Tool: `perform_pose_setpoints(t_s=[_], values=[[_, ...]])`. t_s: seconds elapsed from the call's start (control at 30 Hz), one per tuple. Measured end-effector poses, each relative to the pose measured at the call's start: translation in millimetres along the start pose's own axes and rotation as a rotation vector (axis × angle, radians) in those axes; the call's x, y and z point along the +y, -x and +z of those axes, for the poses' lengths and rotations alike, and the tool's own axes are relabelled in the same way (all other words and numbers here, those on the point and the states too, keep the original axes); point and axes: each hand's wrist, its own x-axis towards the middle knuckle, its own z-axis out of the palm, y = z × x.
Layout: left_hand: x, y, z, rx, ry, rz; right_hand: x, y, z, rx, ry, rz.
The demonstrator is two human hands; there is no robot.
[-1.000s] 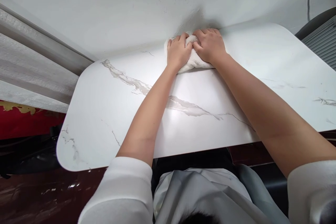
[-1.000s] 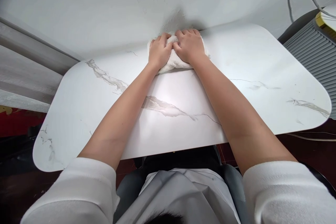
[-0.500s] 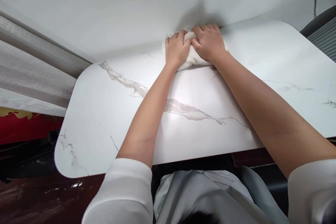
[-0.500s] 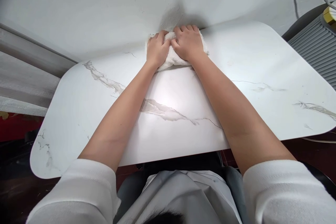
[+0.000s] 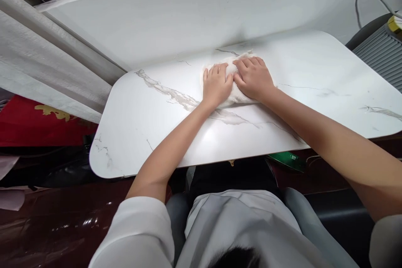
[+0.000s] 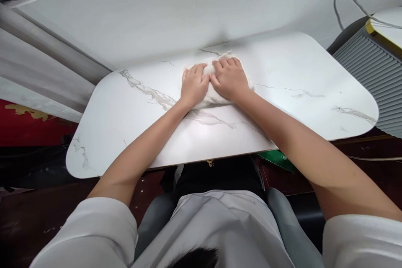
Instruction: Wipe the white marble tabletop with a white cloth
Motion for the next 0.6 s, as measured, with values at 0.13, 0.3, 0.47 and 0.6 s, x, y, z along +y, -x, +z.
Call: perform_pose_setpoints(t_s=[0.13, 0.3, 0.47, 0.6], values=[[13.5, 51.7, -10.9, -0.062, -0.051, 0.032, -20.1, 52.7, -19.1, 0.034, 0.013, -0.029], [29.5, 115.9, -25.4, -0.11, -0.096, 0.098, -47.8, 117.3, -48.1, 0.018, 0.049, -0.057], [38.8, 157.5, -37.7, -0.136, -0.086, 0.14, -67.6, 158.5, -62.9, 0.039, 0.069, -0.069], [39.1, 166.5, -42.0, -0.166, -0.088, 0.147, -74.1, 167.5, -64.2, 0.044, 0.05, -0.057]])
